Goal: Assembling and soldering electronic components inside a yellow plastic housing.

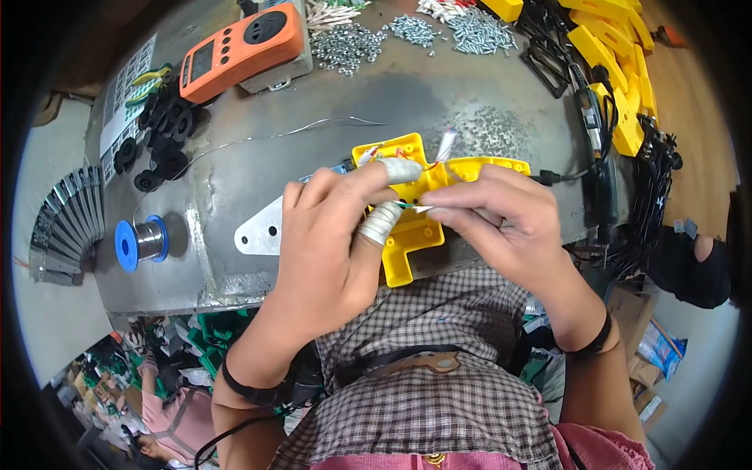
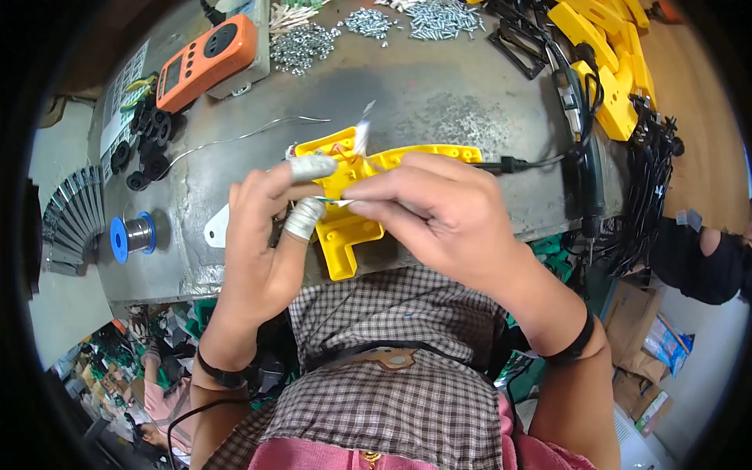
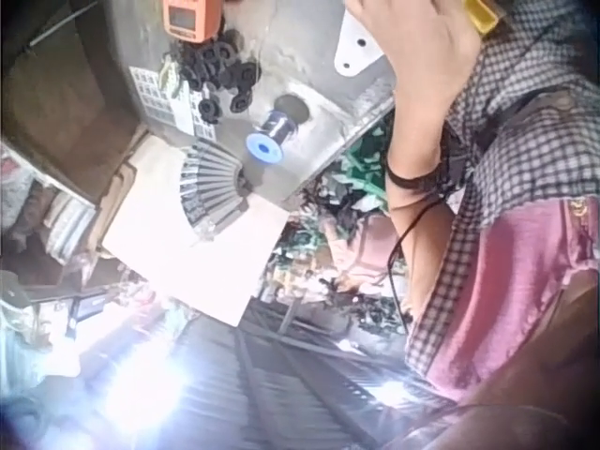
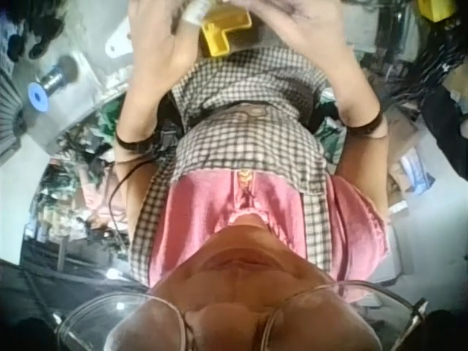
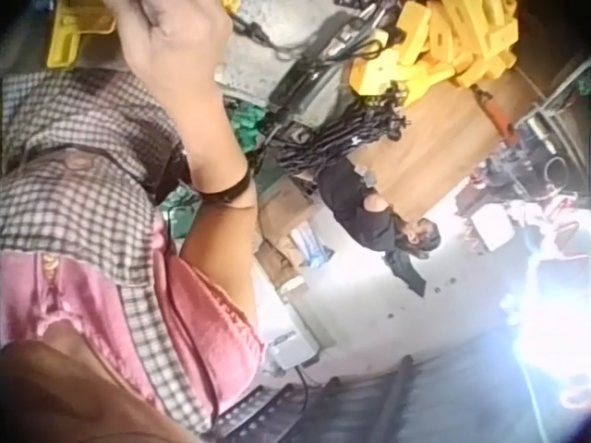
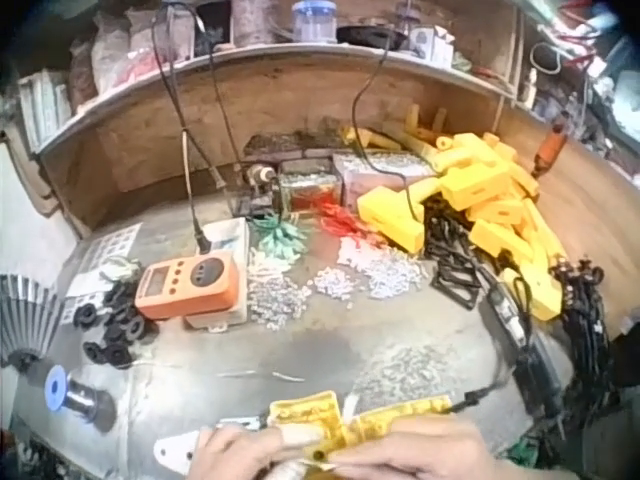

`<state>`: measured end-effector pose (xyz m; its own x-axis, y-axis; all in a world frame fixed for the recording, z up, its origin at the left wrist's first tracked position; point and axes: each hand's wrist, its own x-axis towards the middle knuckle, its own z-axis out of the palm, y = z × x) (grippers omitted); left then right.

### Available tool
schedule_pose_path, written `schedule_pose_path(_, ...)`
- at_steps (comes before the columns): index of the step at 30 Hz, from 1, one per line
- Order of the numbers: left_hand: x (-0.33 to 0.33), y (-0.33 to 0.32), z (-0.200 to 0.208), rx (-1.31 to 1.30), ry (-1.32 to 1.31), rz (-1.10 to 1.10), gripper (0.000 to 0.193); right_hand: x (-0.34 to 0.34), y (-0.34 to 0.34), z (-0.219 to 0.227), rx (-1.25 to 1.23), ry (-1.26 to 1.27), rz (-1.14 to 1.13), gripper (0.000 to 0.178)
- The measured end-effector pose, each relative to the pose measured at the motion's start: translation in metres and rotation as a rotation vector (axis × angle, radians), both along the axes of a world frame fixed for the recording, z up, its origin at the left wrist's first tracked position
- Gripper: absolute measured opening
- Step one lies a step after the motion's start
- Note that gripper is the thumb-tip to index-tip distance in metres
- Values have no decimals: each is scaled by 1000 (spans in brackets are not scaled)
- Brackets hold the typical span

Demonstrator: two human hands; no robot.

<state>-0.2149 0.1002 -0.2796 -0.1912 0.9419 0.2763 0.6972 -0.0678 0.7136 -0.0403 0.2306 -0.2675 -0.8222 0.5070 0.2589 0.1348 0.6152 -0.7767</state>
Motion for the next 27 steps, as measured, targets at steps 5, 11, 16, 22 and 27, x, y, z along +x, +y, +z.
schedule_pose_path(5,0,-2,3,-24,161,-61,39,4,11,-5,7,25,-3,15)
schedule_pose_path(11,-1,18,-1,141,353,-11,22,0,14,-9,-74,27,-14,15)
schedule_pose_path(16,0,14,6,84,452,-13,18,1,14,-1,-103,-97,-58,13)
schedule_pose_path(22,3,2,7,-79,280,115,16,-4,8,-6,-140,-40,-52,14)
schedule_pose_path(27,-3,-3,-4,-30,238,85,30,-2,18,-2,-113,-60,1,17)
